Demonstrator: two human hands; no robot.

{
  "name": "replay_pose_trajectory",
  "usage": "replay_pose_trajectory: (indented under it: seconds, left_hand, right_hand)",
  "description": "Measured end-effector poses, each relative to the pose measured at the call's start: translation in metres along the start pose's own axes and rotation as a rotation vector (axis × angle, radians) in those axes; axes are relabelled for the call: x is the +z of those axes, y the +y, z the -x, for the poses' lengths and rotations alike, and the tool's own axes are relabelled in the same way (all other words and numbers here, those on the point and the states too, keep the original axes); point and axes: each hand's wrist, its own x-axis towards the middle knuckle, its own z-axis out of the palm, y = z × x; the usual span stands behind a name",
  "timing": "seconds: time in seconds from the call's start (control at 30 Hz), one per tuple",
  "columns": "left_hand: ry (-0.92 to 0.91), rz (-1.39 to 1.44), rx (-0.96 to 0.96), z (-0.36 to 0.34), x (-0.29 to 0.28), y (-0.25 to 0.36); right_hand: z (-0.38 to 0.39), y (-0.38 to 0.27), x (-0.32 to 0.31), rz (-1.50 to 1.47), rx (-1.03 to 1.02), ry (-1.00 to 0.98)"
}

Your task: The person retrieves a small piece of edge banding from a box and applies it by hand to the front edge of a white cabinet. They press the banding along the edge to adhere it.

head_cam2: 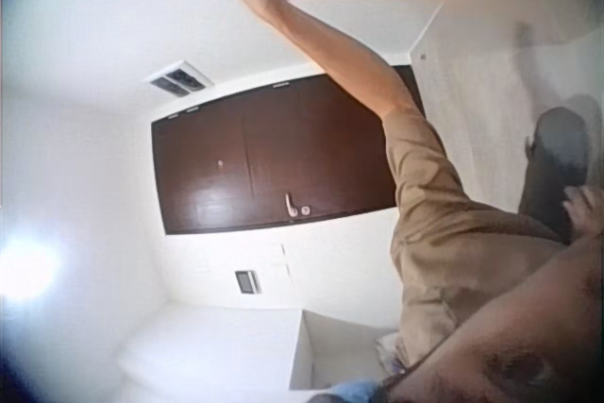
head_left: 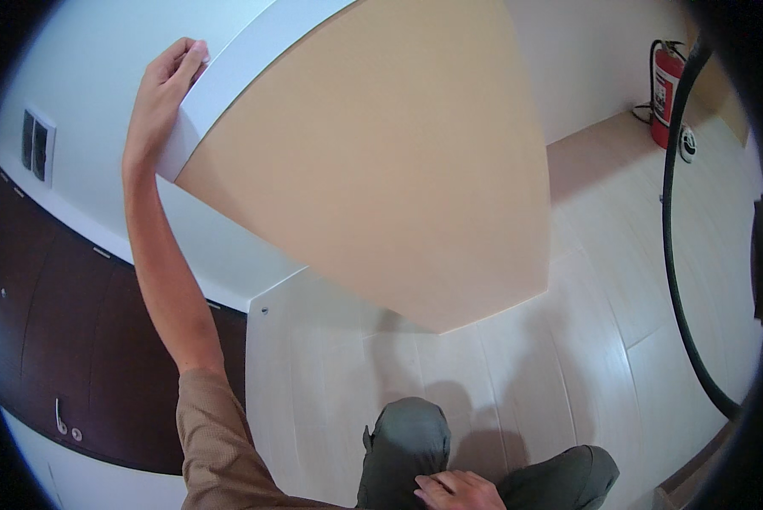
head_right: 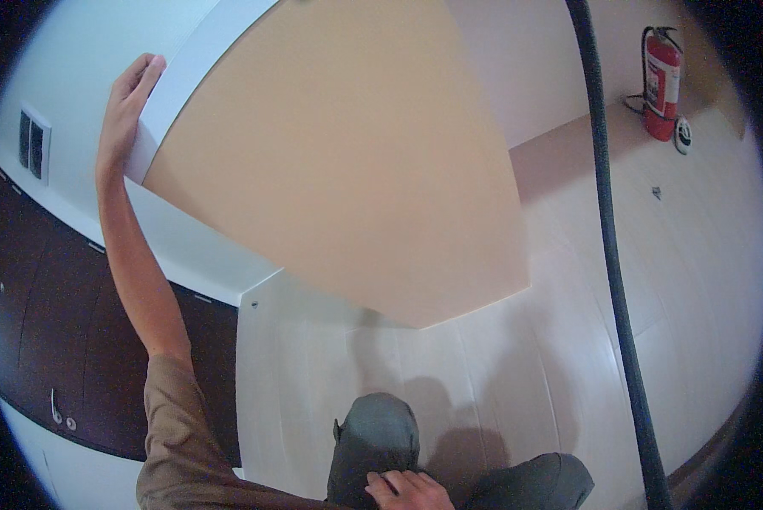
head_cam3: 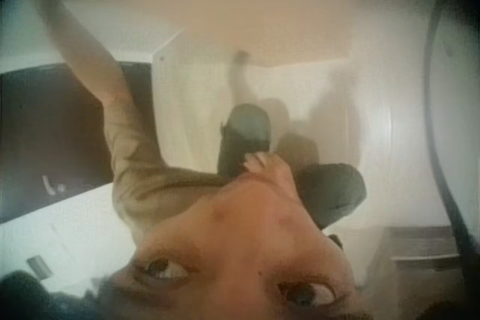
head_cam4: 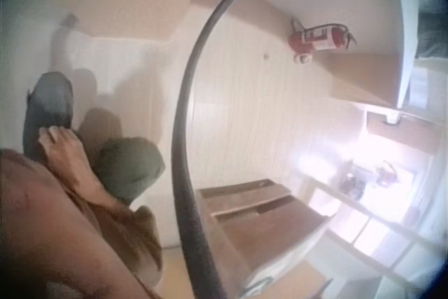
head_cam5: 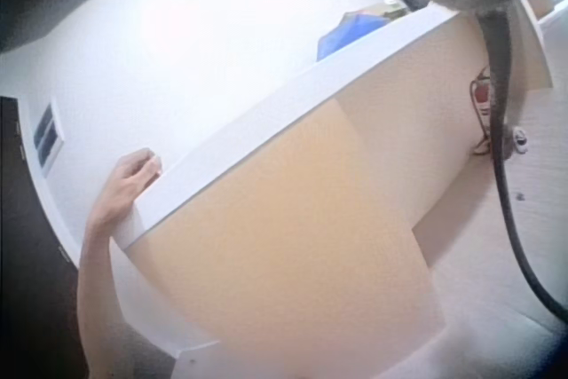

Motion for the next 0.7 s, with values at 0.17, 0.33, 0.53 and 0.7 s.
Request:
replay_pose_trajectory:
  seconds: [0.17,0.33,0.53,0.7]
  left_hand:
    - [0.004,-0.044,0.0,-0.002,-0.004,0.0]
    - [0.013,-0.097,-0.031,0.001,-0.004,-0.002]
    - [0.002,-0.103,0.003,-0.001,-0.002,-0.006]
    - [-0.01,-0.067,0.015,-0.002,-0.007,-0.01]
  right_hand:
    - [-0.003,0.004,0.002,0.09,-0.11,0.038]
    - [-0.003,-0.001,0.002,0.009,0.004,0.003]
    - [-0.011,-0.022,-0.011,-0.324,0.437,-0.131]
    - [-0.013,-0.027,-0.015,-0.205,0.407,-0.169]
